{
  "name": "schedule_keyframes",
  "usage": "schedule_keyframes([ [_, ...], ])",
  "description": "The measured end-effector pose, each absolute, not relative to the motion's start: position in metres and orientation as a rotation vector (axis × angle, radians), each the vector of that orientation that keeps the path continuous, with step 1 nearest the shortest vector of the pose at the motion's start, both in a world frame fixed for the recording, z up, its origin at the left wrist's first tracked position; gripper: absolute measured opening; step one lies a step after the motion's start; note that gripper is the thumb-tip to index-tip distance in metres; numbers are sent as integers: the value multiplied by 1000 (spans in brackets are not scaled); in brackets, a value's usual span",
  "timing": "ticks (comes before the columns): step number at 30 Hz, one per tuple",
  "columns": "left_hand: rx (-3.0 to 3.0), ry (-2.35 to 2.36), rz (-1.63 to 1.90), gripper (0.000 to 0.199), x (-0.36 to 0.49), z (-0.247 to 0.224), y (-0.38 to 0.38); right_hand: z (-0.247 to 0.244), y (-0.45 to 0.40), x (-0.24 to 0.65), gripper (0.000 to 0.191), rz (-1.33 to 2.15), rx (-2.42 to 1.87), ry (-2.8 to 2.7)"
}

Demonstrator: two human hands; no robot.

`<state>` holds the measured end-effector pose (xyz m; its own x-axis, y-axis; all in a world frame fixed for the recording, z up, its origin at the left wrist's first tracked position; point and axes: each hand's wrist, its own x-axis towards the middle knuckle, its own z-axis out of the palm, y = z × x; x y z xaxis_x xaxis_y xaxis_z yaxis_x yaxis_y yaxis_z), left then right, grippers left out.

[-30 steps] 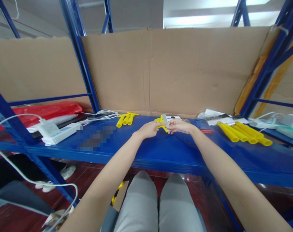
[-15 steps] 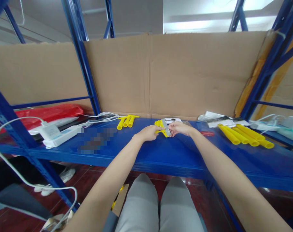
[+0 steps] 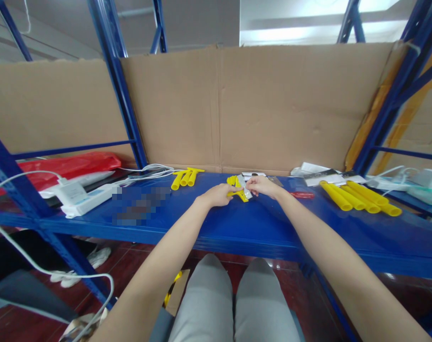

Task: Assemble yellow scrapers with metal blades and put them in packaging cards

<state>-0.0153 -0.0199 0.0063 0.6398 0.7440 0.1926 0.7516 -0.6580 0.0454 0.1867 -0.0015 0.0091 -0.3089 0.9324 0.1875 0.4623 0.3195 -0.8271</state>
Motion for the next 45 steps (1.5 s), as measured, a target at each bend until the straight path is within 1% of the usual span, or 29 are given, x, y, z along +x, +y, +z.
schedule_keyframes([
  [5, -2812, -1268, -319, 54, -16, 7, -19, 15, -3, 194, 23, 939, -1269, -1778],
  [10, -2812, -1283, -310, 54, -16, 8, -20, 23, -8, 197, 11, 1059, -1229, -1633],
  [13, -2812, -1276, -311, 55, -16, 8, -20, 24, -8, 197, 10, 1095, -1194, -1574],
  [18, -2813, -1264, -310, 54, -16, 8, -20, 17, 0, 201, 12, 1056, -1150, -1687],
  [24, -2822, -1240, -328, 53, -16, 9, -21, 4, 10, 209, 31, 1170, -1083, -1811],
  [28, -2829, -1227, -350, 53, -15, 8, -21, 2, 11, 211, 36, 1177, -1091, -1825],
  [36, -2846, -1244, -345, 54, -16, 6, -18, 4, 9, 212, 29, 1200, -1105, -1766],
  [45, -2871, -1218, -358, 54, -13, 8, -23, 0, 9, 211, 27, 1305, -1053, -1730],
])
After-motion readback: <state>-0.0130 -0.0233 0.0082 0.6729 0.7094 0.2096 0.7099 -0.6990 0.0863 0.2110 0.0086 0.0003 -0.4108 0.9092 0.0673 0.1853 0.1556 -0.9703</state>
